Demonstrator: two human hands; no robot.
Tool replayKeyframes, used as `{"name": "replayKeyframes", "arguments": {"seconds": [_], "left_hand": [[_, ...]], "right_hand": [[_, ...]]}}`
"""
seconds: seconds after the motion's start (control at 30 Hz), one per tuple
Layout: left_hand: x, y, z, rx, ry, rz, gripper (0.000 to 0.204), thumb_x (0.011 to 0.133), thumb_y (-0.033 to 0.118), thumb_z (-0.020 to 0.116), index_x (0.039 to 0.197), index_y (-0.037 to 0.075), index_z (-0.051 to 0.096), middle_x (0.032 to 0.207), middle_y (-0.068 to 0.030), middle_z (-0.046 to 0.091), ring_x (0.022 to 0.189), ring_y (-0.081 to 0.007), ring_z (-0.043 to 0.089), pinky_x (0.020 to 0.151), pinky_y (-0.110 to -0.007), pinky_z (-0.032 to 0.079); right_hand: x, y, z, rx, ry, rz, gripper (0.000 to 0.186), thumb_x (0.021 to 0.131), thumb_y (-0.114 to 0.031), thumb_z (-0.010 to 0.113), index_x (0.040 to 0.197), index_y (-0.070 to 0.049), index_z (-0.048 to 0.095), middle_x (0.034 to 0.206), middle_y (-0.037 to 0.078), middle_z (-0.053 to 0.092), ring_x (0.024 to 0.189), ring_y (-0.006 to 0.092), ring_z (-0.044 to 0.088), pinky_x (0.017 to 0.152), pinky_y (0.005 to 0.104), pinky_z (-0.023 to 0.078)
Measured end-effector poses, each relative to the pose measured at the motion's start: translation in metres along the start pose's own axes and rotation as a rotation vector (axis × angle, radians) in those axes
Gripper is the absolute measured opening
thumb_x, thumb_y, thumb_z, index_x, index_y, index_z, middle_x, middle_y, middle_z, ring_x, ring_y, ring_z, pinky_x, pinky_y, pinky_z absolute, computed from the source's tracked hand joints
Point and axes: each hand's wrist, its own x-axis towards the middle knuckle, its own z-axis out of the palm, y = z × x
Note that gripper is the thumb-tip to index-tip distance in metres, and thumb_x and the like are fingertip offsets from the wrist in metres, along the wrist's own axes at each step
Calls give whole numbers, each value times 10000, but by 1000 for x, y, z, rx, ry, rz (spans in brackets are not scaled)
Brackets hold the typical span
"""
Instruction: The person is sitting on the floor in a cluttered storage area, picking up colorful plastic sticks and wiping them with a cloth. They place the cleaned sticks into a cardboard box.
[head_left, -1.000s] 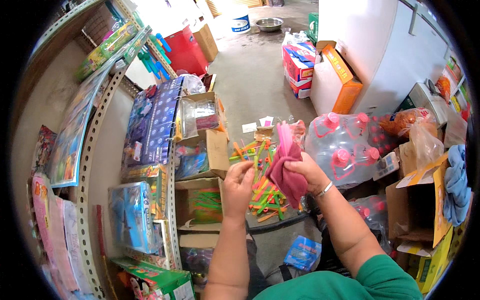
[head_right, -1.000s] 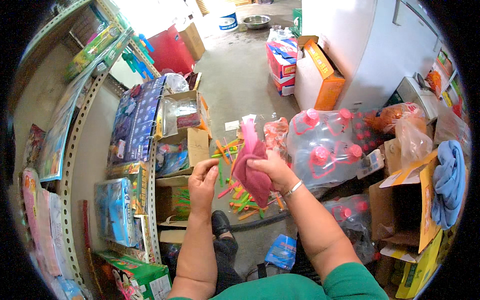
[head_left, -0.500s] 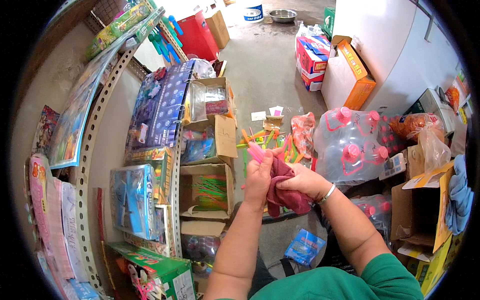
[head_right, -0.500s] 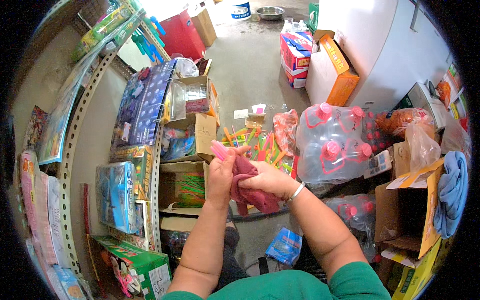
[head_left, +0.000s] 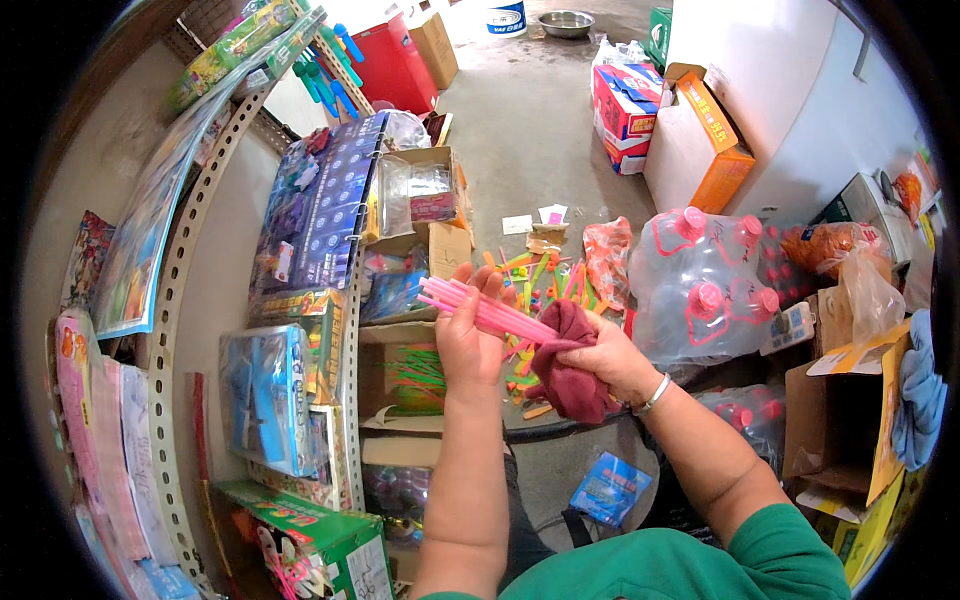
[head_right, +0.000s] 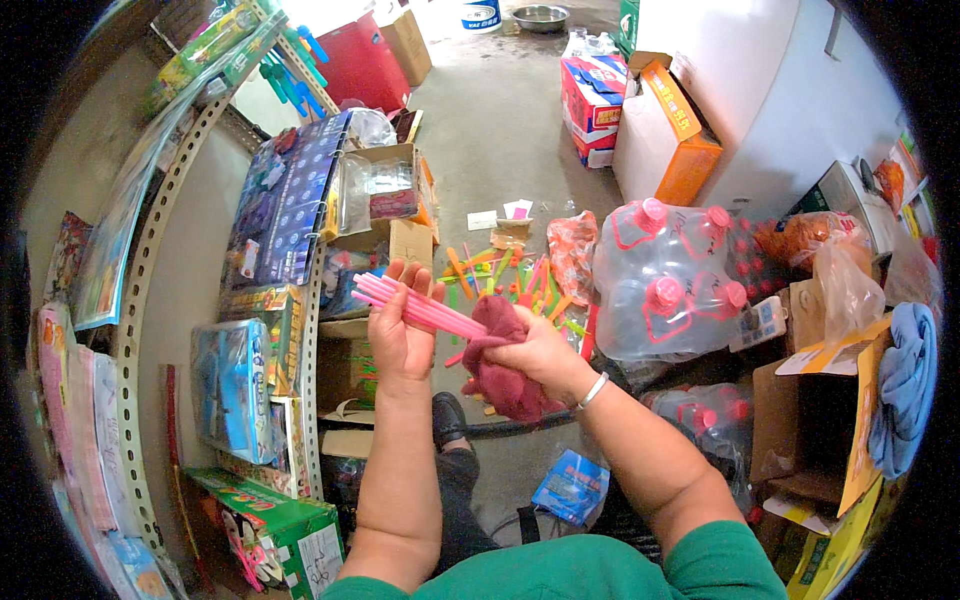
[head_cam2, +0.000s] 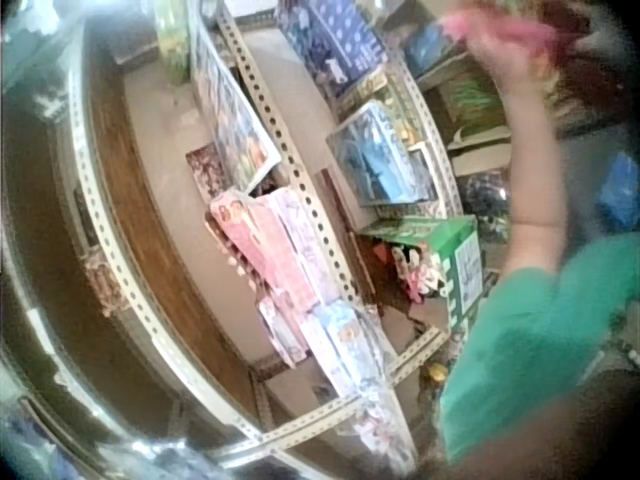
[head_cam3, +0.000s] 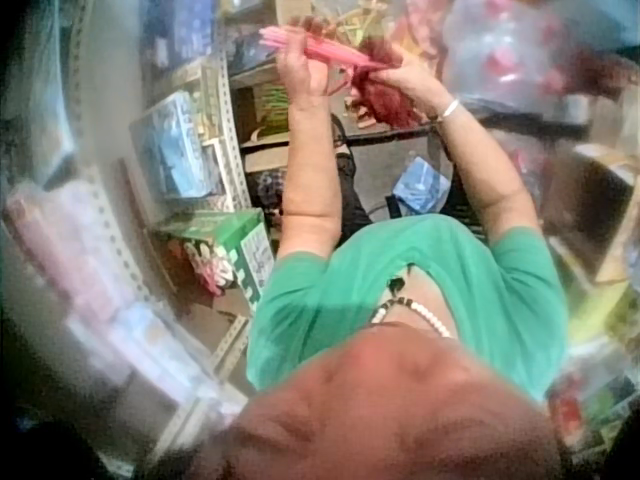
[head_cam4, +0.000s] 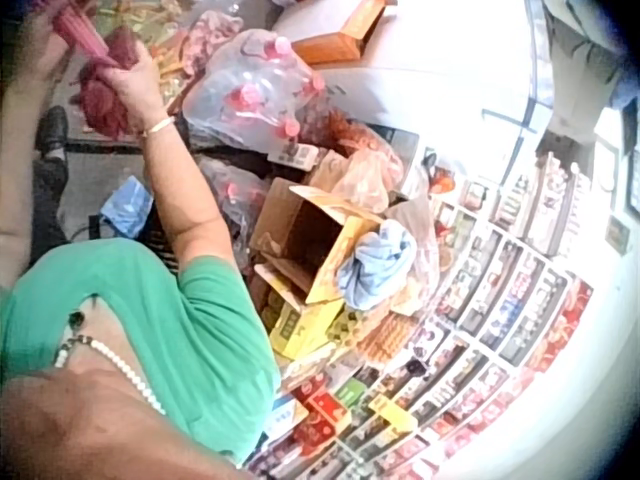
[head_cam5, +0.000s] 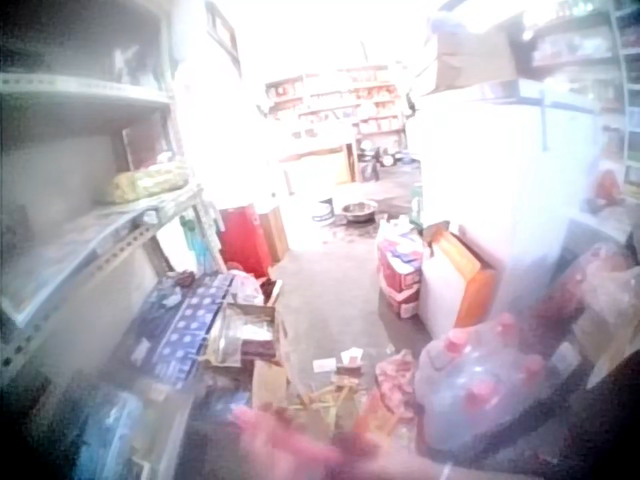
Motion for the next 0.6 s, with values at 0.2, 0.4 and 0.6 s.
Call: {"name": "replayKeyframes", "arguments": {"seconds": [0.2,0.4,0.6], "left_hand": [[2,-3,-7,-39,-129,-137,202,853,97,469,1046,38,486,1039,-130,555,965,-233,546,815,-423,458],[2,4,-1,147,192,-6,138,865,138,460,923,24,508,876,-112,583,797,-211,583,712,-370,478],[5,-2,-12,346,135,223,153,856,129,460,815,9,546,767,-86,575,679,-183,572,617,-316,480]], "right_hand": [[0,-9,-7,-7,147,74,281,797,-139,554,1023,18,496,923,66,561,788,123,553,726,264,463],[0,-13,-10,-316,51,95,262,808,-142,539,1035,-14,520,885,48,582,811,133,561,729,259,459],[-5,-24,-20,2,70,-101,397,832,-88,472,1211,-37,365,1094,82,499,978,162,507,842,298,422]]}}
